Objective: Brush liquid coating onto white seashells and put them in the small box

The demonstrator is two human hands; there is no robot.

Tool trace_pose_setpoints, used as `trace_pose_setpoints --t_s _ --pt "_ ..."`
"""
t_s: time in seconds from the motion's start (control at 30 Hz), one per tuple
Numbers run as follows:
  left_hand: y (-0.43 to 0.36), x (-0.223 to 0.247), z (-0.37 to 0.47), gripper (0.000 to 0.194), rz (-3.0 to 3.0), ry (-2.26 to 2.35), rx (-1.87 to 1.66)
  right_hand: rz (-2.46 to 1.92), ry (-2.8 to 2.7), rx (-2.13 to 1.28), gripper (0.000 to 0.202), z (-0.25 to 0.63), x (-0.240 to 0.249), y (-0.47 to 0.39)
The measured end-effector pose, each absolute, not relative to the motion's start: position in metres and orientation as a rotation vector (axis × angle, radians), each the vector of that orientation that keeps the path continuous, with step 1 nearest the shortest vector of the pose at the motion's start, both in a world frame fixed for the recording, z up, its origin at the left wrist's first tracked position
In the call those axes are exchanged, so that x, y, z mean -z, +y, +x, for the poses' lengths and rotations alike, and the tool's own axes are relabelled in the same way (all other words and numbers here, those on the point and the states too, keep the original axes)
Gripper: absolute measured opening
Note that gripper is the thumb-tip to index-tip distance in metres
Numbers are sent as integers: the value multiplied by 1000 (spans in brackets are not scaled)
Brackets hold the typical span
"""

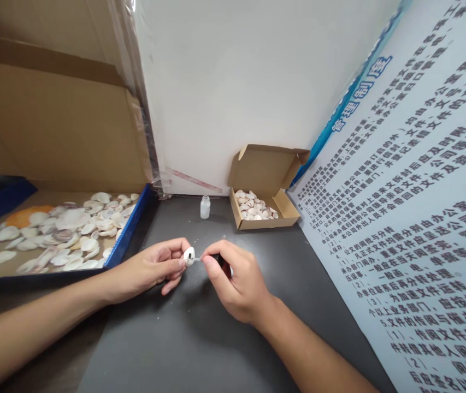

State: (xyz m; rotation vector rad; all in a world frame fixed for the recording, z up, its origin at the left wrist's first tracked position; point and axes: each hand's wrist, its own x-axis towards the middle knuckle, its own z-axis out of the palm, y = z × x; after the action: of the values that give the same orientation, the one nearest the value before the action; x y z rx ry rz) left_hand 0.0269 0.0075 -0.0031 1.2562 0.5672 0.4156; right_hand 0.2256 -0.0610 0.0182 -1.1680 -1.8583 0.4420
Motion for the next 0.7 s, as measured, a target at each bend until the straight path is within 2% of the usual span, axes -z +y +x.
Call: trace_pose_setpoints --t_s 0.3,0.53,0.7 --pt "8 -1 26 27 1172 552 -386 -1299 -1768 -349 16 226 -18 -60" --pt "10 2 26 20 1092 514 -417 -1221 -1843 -421 17 225 -20 -61" --pt "10 2 26 22 1078 527 -424 -1165 -1836 -447 18 226 -19 -61"
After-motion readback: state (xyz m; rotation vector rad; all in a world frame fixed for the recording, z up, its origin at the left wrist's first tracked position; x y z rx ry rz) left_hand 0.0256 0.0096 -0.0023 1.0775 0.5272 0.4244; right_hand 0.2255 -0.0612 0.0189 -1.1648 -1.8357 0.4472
